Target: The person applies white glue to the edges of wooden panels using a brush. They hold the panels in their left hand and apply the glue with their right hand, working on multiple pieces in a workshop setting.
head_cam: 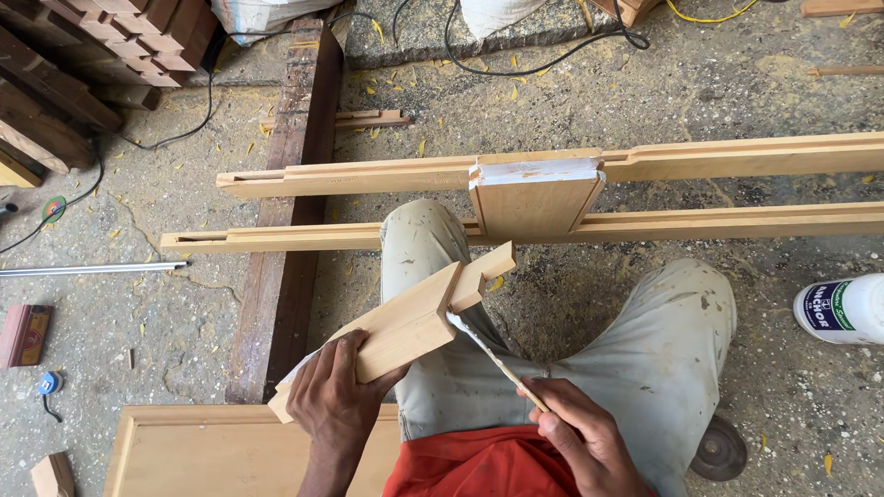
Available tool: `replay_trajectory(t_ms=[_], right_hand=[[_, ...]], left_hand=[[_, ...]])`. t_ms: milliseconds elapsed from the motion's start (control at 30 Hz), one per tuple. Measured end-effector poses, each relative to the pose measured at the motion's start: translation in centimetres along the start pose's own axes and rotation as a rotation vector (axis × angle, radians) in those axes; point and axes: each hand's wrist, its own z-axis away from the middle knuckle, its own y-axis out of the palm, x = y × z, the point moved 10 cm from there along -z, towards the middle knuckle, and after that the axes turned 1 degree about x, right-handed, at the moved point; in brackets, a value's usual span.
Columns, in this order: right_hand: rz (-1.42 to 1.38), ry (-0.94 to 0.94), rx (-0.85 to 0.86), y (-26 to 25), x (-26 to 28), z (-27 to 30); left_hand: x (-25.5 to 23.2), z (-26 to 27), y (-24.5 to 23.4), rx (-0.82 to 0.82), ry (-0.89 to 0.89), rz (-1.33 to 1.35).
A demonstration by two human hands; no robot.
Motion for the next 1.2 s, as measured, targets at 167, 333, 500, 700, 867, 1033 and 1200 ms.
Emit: replay_trajectory(t_ms=[167, 333, 500, 700, 867, 1033, 1200], right_hand=[[0.15, -0.112, -0.019, -0.2, 0.9, 0.8], [0.12, 0.051, -0.098, -1.8, -0.3, 1.0], [0.088, 0.054, -0.102, -0.6, -1.0, 0.3], [0.097, -0.09, -0.054, -0.1, 0.6, 1.1], [0.064, 0.031, -0.126, -0.4, -0.5, 0.3], [0.233, -0.112, -0.143, 1.1, 0.8, 0.4], [0.226, -0.052, -0.241, 0.2, -1.2, 2.0]], left_hand=[[0.4, 0.2, 0.5, 0.017, -0.012, 0.014], [0.9, 0.1, 0.9, 0.041, -0.022, -0.017], [0.7, 0.2, 1.1, 0.045, -0.02, -0.011], [0.8, 0.4, 1.0, 0.029, -0.015, -0.008], [0.8, 0.5, 1.4, 0.053, -0.024, -0.011], [0.8, 0.7, 1.0, 0.021, -0.014, 0.003], [1.0, 0.8, 1.1, 0.019, -0.02, 0.012]])
